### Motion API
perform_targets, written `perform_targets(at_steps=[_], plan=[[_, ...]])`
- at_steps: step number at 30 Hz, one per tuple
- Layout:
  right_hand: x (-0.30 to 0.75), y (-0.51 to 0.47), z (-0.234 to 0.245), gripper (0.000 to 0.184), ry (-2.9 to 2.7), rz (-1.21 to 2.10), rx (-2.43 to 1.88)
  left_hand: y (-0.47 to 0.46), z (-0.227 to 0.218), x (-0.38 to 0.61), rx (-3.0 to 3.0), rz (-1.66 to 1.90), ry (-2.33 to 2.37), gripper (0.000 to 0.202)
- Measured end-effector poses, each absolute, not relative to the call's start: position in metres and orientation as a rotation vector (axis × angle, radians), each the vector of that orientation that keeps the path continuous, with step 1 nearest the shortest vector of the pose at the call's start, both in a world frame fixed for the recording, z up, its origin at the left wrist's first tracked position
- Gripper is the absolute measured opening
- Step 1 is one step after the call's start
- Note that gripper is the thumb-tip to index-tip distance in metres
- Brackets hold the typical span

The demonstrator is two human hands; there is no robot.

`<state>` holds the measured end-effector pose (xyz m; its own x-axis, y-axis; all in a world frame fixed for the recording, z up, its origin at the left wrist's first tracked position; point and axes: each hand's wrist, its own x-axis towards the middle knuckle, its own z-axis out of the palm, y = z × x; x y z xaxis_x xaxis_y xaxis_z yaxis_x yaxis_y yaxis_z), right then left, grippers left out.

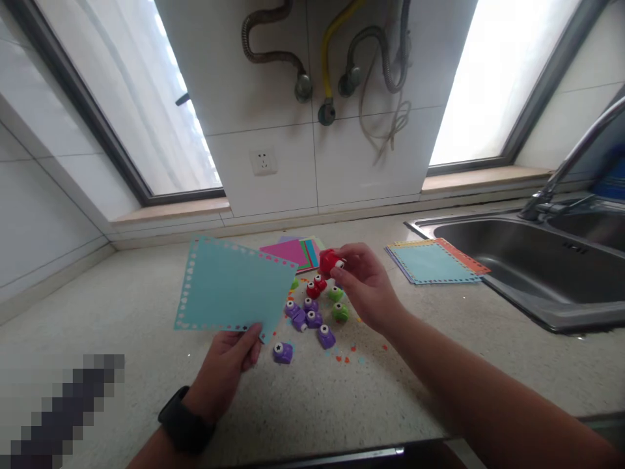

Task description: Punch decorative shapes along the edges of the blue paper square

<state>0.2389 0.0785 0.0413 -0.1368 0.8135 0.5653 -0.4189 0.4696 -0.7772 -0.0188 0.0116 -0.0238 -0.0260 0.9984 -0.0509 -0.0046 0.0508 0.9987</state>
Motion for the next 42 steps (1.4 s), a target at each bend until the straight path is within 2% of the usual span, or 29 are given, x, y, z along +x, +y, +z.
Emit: perform_targets(at_steps=[2,6,11,23,30,42], plan=[[0.236,0.073,0.043,0.029,-1.348,1.032,-0.334,0.011,-0.022,-0.017,1.147,1.191,1.26,0.053],[0.232,0.064,0.043,0.054,-1.331,0.973,-0.3,0.01,-0.022,-0.015,1.085,1.214,1.281,0.051],[0.229,0.057,0.041,0.044,-1.455,0.956,-0.282,0.012,-0.031,-0.02,1.107,1.204,1.325,0.051],[0.22,0.05,0.032,0.047,-1.556,0.75,-0.293,0.009,-0.027,-0.018,1.16,1.15,1.406,0.05],[0.218,0.048,0.031,0.047,-1.566,0.792,-0.309,0.005,-0.017,-0.016,1.291,1.043,1.547,0.054],[0.217,0.045,0.033,0.047,-1.563,0.856,-0.271,0.005,-0.006,-0.008,1.228,1.072,1.553,0.055]])
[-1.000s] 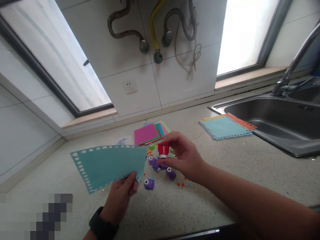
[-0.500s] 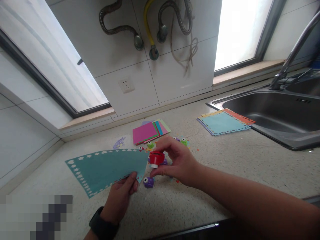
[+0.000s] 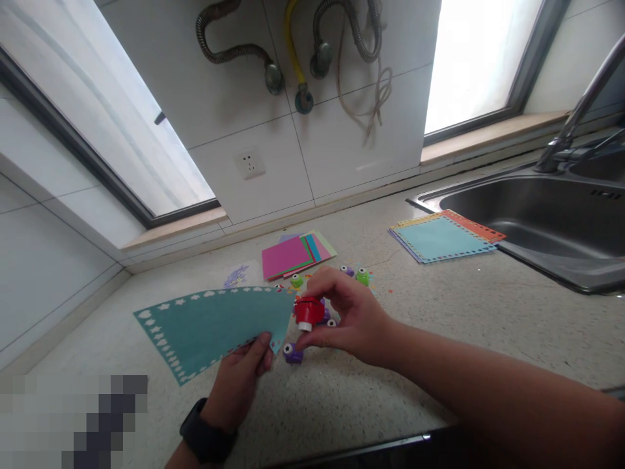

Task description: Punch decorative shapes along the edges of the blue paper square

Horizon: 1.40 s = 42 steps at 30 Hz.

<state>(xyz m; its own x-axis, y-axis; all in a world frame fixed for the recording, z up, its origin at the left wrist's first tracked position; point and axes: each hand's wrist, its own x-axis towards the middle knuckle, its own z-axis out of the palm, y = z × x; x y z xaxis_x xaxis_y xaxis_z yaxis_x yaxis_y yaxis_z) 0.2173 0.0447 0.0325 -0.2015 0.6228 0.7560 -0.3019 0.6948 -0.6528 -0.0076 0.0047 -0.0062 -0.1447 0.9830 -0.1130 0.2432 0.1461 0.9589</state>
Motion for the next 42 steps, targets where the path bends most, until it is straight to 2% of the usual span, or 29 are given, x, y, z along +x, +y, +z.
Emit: perform_targets(at_steps=[22,28,32,39,42], plan=[[0.214,0.043,0.031,0.048,-1.555,1.022,-0.416,0.005,-0.019,-0.019,1.292,1.027,1.539,0.055],[0.211,0.046,0.032,0.038,-1.53,1.289,-0.606,0.005,-0.017,-0.017,1.296,1.021,1.513,0.055],[0.209,0.049,0.034,0.031,-1.452,1.514,-0.586,0.008,-0.026,-0.02,1.271,1.047,1.42,0.053],[0.21,0.054,0.034,0.021,-1.475,1.601,-0.674,0.008,-0.021,-0.015,1.3,1.046,1.358,0.05],[0.209,0.053,0.033,0.022,-1.489,1.626,-0.76,0.007,-0.017,-0.013,1.347,1.055,1.367,0.048]])
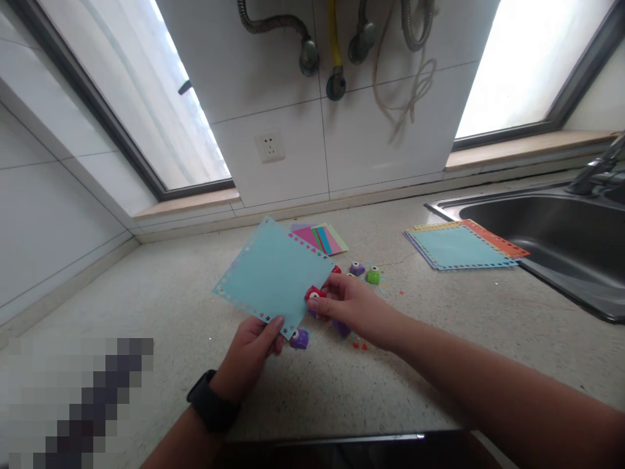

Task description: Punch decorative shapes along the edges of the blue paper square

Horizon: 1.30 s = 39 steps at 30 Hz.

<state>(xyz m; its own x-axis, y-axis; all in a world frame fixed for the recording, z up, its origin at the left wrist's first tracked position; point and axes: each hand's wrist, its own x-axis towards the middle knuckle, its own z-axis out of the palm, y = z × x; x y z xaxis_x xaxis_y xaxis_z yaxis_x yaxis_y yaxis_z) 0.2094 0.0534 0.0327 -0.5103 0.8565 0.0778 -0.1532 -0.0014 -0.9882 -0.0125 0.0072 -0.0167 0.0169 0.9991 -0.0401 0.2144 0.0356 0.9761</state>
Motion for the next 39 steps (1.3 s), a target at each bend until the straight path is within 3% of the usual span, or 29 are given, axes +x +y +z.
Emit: perform_targets(at_steps=[8,13,28,39], plan=[[0.204,0.046,0.034,0.034,-1.567,1.676,-0.802,0.007,-0.01,-0.008,1.354,1.06,1.349,0.04],[0.201,0.044,0.027,0.032,-1.595,1.778,-0.752,0.007,-0.007,-0.008,1.425,1.032,1.322,0.046],[0.195,0.045,0.008,0.031,-1.581,1.914,-0.735,0.006,-0.009,-0.008,1.412,1.022,1.246,0.038],[0.193,0.045,0.008,0.03,-1.597,1.877,-0.77,0.006,-0.005,-0.01,1.508,0.892,1.231,0.041]])
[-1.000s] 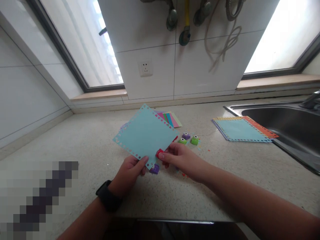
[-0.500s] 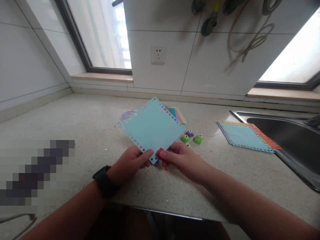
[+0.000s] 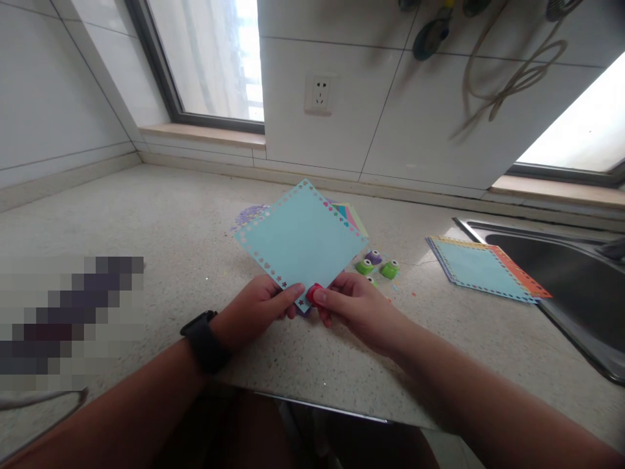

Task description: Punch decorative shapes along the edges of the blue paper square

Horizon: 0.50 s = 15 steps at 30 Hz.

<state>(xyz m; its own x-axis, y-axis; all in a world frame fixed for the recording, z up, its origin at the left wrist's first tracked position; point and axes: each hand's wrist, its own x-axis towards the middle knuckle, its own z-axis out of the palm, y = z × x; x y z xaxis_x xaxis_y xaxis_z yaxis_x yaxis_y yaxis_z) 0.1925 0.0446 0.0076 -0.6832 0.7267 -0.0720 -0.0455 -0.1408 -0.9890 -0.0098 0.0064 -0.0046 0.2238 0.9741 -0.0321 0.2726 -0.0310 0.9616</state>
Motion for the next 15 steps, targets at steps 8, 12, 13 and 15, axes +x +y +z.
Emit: perform_targets(at_steps=[8,12,13,15], plan=[[0.193,0.0441,0.0088,0.026,-1.622,1.881,-0.72,0.0061,-0.0062,-0.0112,1.532,0.894,1.203,0.041],[0.1927,0.0447,0.01,0.025,-1.651,1.874,-0.705,0.0052,-0.0066,-0.0112,1.534,0.896,1.193,0.041],[0.1925,0.0448,0.0105,0.026,-1.661,1.871,-0.706,0.0051,-0.0067,-0.0113,1.537,0.895,1.193,0.041],[0.1921,0.0448,0.0113,0.026,-1.68,1.864,-0.71,0.0053,-0.0072,-0.0115,1.539,0.895,1.196,0.041]])
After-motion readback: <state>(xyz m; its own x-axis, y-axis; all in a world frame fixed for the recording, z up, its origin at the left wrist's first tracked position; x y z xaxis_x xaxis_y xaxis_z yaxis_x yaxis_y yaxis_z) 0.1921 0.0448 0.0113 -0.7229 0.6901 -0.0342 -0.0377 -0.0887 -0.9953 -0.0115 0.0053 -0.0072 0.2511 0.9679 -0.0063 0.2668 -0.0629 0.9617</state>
